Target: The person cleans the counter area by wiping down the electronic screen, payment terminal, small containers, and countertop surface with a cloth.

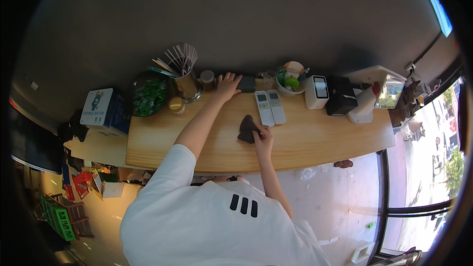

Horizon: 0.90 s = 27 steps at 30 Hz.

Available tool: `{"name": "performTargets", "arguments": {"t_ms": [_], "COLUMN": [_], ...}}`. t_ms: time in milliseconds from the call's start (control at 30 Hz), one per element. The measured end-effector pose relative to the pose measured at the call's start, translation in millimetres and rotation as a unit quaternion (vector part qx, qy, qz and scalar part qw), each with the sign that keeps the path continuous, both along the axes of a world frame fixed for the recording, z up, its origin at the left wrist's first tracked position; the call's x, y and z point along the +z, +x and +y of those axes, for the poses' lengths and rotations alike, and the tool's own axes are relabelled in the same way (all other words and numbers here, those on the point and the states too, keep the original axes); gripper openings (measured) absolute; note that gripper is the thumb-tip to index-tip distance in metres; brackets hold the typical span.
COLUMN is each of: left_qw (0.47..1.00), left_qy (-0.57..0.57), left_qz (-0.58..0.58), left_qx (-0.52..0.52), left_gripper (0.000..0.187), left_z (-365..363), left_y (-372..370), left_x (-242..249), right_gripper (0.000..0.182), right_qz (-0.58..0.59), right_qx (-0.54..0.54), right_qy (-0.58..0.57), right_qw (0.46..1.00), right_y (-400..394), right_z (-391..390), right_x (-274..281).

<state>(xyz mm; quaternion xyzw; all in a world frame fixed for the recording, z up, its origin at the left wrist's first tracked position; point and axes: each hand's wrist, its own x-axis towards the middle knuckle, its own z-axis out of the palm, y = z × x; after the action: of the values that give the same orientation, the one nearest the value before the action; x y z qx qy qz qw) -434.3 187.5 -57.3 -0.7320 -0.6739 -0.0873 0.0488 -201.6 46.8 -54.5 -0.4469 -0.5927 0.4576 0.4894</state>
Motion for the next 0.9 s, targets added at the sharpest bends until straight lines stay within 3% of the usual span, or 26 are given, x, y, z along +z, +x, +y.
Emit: {"name": "performTargets", "arguments": {"t_ms": [100,233,300,333,567,700,900], "left_qw": [1.0,0.993,0.97,0.961,0.965,0.972,0.967], "left_qy": [0.012,0.115,-0.106,-0.078,-0.08,-0.074,0.033], "left_qz": [0.002,-0.037,-0.216,-0.26,-0.244,-0.224,-0.244], "left_qx": [0.006,-0.004,-0.019,-0.044,-0.053,0.008,0.065], "left_gripper": [0.069,0.057,0.043,0.035,0.037,0.042,0.037], "left_z": [-4,-18,-20,-21,-10,-18,-116], "left_y": [5,47,64,70,87,82,47], "left_x": [5,30,39,31,20,30,60], "right_gripper": [0.03,0.031,0.031,0.031,0.031,0.032,0.032], "right_qz": [0.009,0.002,-0.003,0.001,0.001,-0.008,0.022], "right_qx": [-0.003,0.006,0.01,0.009,0.023,0.028,0.074], "right_qy": [0.015,-0.004,-0.013,-0.005,-0.007,-0.005,-0.021], "right_qw": [1.0,1.0,1.0,1.0,1.0,1.0,0.997], "right_y": [0,5,7,8,20,23,8], "right_z": [1,3,4,5,7,7,2], "right_x": [1,8,7,3,5,7,15]}}
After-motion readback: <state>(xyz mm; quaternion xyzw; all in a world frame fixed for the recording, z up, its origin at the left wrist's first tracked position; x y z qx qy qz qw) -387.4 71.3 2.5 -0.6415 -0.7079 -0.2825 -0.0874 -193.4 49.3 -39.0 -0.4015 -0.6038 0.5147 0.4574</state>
